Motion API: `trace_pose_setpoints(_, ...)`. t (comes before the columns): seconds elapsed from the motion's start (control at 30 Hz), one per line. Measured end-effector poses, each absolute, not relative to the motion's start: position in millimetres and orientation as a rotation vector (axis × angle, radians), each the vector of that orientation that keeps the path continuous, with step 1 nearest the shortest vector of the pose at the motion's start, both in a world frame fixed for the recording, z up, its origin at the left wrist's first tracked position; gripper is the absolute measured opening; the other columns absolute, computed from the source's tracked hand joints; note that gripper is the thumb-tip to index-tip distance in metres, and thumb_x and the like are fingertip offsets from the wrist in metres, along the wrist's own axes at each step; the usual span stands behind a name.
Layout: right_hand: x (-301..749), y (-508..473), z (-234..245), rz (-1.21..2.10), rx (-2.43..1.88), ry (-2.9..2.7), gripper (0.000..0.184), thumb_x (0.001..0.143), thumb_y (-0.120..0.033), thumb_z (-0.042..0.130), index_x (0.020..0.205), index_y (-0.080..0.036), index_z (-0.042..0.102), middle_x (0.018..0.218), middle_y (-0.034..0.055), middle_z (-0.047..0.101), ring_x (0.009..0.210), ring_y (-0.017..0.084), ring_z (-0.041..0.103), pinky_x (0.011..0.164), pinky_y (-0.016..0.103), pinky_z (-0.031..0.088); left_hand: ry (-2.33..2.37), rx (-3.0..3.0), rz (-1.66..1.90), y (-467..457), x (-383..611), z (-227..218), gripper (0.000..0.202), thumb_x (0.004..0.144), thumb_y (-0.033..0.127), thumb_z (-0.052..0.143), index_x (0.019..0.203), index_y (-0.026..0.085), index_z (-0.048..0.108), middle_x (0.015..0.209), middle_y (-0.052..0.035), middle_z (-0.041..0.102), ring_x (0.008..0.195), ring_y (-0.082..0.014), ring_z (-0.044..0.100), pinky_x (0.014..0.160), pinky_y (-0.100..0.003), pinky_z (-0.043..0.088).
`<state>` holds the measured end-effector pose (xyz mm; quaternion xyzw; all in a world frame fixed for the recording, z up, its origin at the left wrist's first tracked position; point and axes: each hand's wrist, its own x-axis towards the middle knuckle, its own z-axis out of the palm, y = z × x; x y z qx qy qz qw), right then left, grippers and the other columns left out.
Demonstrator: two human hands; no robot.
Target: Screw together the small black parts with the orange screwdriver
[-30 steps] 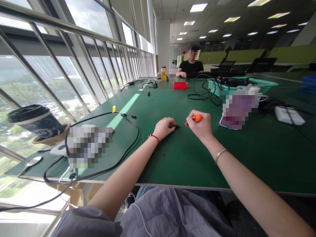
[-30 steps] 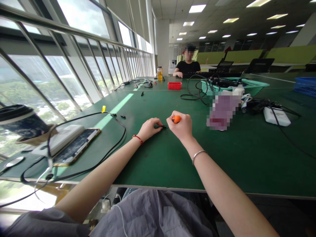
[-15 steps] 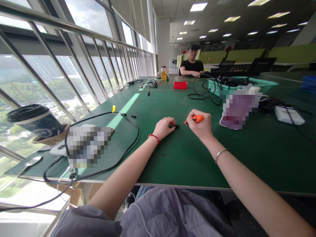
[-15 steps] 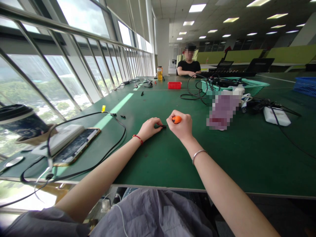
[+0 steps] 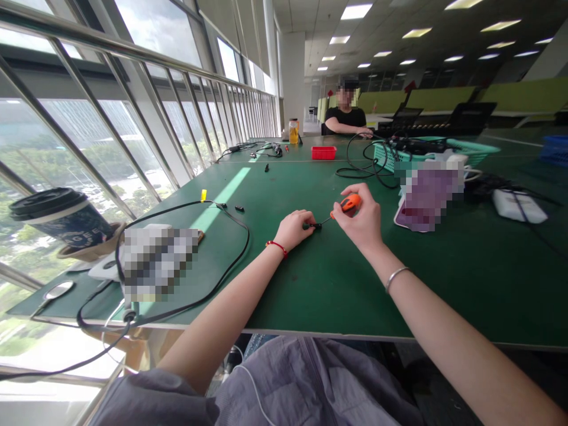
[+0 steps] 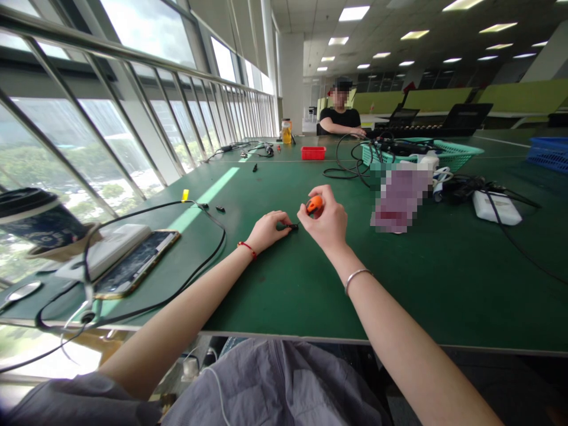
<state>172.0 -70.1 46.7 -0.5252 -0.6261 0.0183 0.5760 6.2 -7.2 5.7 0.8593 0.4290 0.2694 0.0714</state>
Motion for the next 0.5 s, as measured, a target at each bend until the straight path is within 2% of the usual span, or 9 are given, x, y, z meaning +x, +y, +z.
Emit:
trace_pose_setpoints(0.13, 172.6, -68.5, 46.9, 0.014, -1.236, -1.481, 0.029, 0.072, -0.035, 0.057, 0.098, -0.024, 0.048, 0.072, -0.0014, 0.057, 0.058, 0.017, 0.055, 0.056, 0.029, 0.040, 1.285, 2.584, 0.818, -6.7, 6.0, 5.0, 0.004, 0.076, 0.020, 0.059, 0.079, 0.020, 0.062, 0.089, -0.0026, 0.066, 0.088, -0.0183, 0.060, 0.080, -0.031, 0.049)
trace_pose_setpoints(0.27, 173.0, -68.5, 48.1, -0.013, -1.303, -1.491, 0.023, 0.078, -0.043, 0.052, 0.089, -0.024, 0.052, 0.062, -0.0024, 0.054, 0.057, 0.017, 0.053, 0.057, 0.028, 0.037, 1.273, 2.590, 0.827, -6.5, 6.1, 4.5, 0.004, 0.077, 0.020, 0.059, 0.079, 0.020, 0.062, 0.089, -0.0026, 0.066, 0.087, -0.0184, 0.060, 0.079, -0.031, 0.050)
trace_pose_setpoints(0.37, 172.2, -69.8, 47.8, 0.005, -1.285, -1.489, 0.018, 0.077, -0.041, 0.053, 0.084, -0.024, 0.054, 0.061, -0.0022, 0.054, 0.055, 0.016, 0.053, 0.057, 0.028, 0.038, 1.279, 2.590, 0.822, -6.3, 6.3, 4.6, 0.004, 0.077, 0.021, 0.059, 0.079, 0.020, 0.062, 0.089, -0.0023, 0.066, 0.088, -0.0183, 0.060, 0.080, -0.031, 0.049)
trace_pose_setpoints(0.5, 171.9, -69.3, 46.0, 0.017, -1.218, -1.468, 0.032, 0.071, -0.034, 0.058, 0.100, -0.023, 0.051, 0.070, -0.0022, 0.057, 0.055, 0.016, 0.053, 0.056, 0.029, 0.041, 1.282, 2.587, 0.817, -5.6, 6.5, 4.4, 0.004, 0.077, 0.021, 0.060, 0.080, 0.020, 0.062, 0.089, -0.0021, 0.066, 0.089, -0.0184, 0.060, 0.081, -0.031, 0.049)
